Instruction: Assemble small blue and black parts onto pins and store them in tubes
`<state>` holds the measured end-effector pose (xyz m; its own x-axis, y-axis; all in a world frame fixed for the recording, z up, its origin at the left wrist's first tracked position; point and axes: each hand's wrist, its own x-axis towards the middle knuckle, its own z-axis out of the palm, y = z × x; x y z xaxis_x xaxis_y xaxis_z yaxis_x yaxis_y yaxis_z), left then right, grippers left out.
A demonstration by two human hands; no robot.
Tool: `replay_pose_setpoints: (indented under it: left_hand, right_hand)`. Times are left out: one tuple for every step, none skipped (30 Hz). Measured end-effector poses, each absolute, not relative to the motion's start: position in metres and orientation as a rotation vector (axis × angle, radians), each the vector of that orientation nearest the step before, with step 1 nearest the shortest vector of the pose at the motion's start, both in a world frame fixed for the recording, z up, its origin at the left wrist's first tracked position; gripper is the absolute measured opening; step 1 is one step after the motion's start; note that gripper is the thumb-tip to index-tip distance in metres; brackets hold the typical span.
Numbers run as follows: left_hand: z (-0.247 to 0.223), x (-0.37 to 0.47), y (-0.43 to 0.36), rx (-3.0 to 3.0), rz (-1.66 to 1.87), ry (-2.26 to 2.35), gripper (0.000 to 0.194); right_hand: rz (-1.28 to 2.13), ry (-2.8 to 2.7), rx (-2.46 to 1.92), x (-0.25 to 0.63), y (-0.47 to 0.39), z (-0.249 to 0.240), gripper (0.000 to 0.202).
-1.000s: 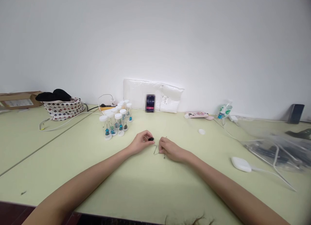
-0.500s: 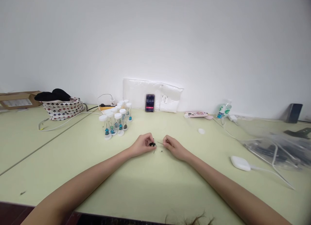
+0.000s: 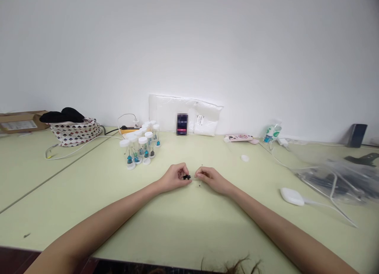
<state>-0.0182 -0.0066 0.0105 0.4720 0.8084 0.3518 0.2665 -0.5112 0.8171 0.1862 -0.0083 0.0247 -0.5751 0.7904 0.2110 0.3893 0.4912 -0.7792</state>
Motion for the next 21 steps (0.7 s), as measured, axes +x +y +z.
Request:
replay_pose_setpoints:
  left_hand:
    - [0.011, -0.018, -0.007, 2.017, 0.982, 0.889, 0.022]
    - [0.011, -0.018, -0.007, 2.013, 0.974, 0.890, 0.022]
    - [0.011, -0.017, -0.008, 2.008, 0.963, 0.893, 0.022]
    - [0.011, -0.017, -0.008, 2.001, 0.952, 0.897, 0.021]
    - [0.011, -0.017, -0.009, 1.995, 0.942, 0.904, 0.021]
    - [0.011, -0.017, -0.010, 1.990, 0.930, 0.909, 0.020]
    - [0.011, -0.016, -0.011, 1.989, 0.917, 0.913, 0.019]
    - [0.011, -0.016, -0.012, 1.990, 0.906, 0.916, 0.018]
    - [0.011, -0.015, -0.013, 1.993, 0.898, 0.919, 0.018]
    - [0.011, -0.015, -0.014, 1.995, 0.894, 0.920, 0.017]
    - [0.011, -0.014, -0.014, 1.991, 0.892, 0.920, 0.017]
    - [0.010, -0.013, -0.015, 1.981, 0.891, 0.918, 0.018]
    - [0.010, -0.012, -0.015, 1.961, 0.892, 0.912, 0.018]
    - [0.009, -0.011, -0.016, 1.934, 0.888, 0.900, 0.019]
    - [0.009, -0.011, -0.016, 1.901, 0.881, 0.885, 0.020]
    - [0.009, -0.010, -0.016, 1.865, 0.874, 0.866, 0.021]
    - [0.009, -0.010, -0.016, 1.829, 0.863, 0.846, 0.022]
    - [0.010, -0.009, -0.016, 1.795, 0.851, 0.826, 0.024]
    - [0.011, -0.009, -0.017, 1.765, 0.834, 0.805, 0.026]
    - [0.012, -0.009, -0.017, 1.737, 0.815, 0.782, 0.028]
    - [0.014, -0.009, -0.017, 1.706, 0.791, 0.761, 0.030]
  right_hand:
    - [0.942, -2.176, -0.967, 0.186, -0.008, 0.024, 0.028]
    - [0.947, -2.171, -0.966, 0.186, -0.008, 0.024, 0.027]
    - [0.953, -2.165, -0.965, 0.186, -0.008, 0.024, 0.027]
    - [0.960, -2.157, -0.965, 0.186, -0.008, 0.024, 0.027]
    - [0.967, -2.147, -0.963, 0.186, -0.008, 0.024, 0.027]
    - [0.978, -2.130, -0.957, 0.186, -0.008, 0.024, 0.026]
    - [0.993, -2.105, -0.946, 0.185, -0.008, 0.023, 0.025]
    - [1.013, -2.073, -0.931, 0.185, -0.008, 0.023, 0.023]
    - [1.032, -2.036, -0.913, 0.184, -0.009, 0.023, 0.022]
    - [1.046, -1.999, -0.898, 0.183, -0.009, 0.023, 0.021]
    - [1.049, -1.964, -0.888, 0.182, -0.009, 0.022, 0.020]
    - [1.037, -1.936, -0.884, 0.180, -0.010, 0.023, 0.020]
    - [1.012, -1.916, -0.884, 0.179, -0.011, 0.023, 0.020]
    - [0.978, -1.903, -0.887, 0.178, -0.012, 0.024, 0.019]
    - [0.943, -1.896, -0.891, 0.177, -0.013, 0.025, 0.019]
    - [0.910, -1.894, -0.894, 0.176, -0.014, 0.026, 0.019]
    - [0.883, -1.893, -0.896, 0.175, -0.015, 0.027, 0.019]
    - [0.862, -1.892, -0.896, 0.174, -0.016, 0.028, 0.018]
    - [0.846, -1.888, -0.892, 0.174, -0.017, 0.029, 0.018]
    - [0.834, -1.882, -0.885, 0.173, -0.018, 0.030, 0.018]
    - [0.827, -1.874, -0.876, 0.173, -0.018, 0.030, 0.018]
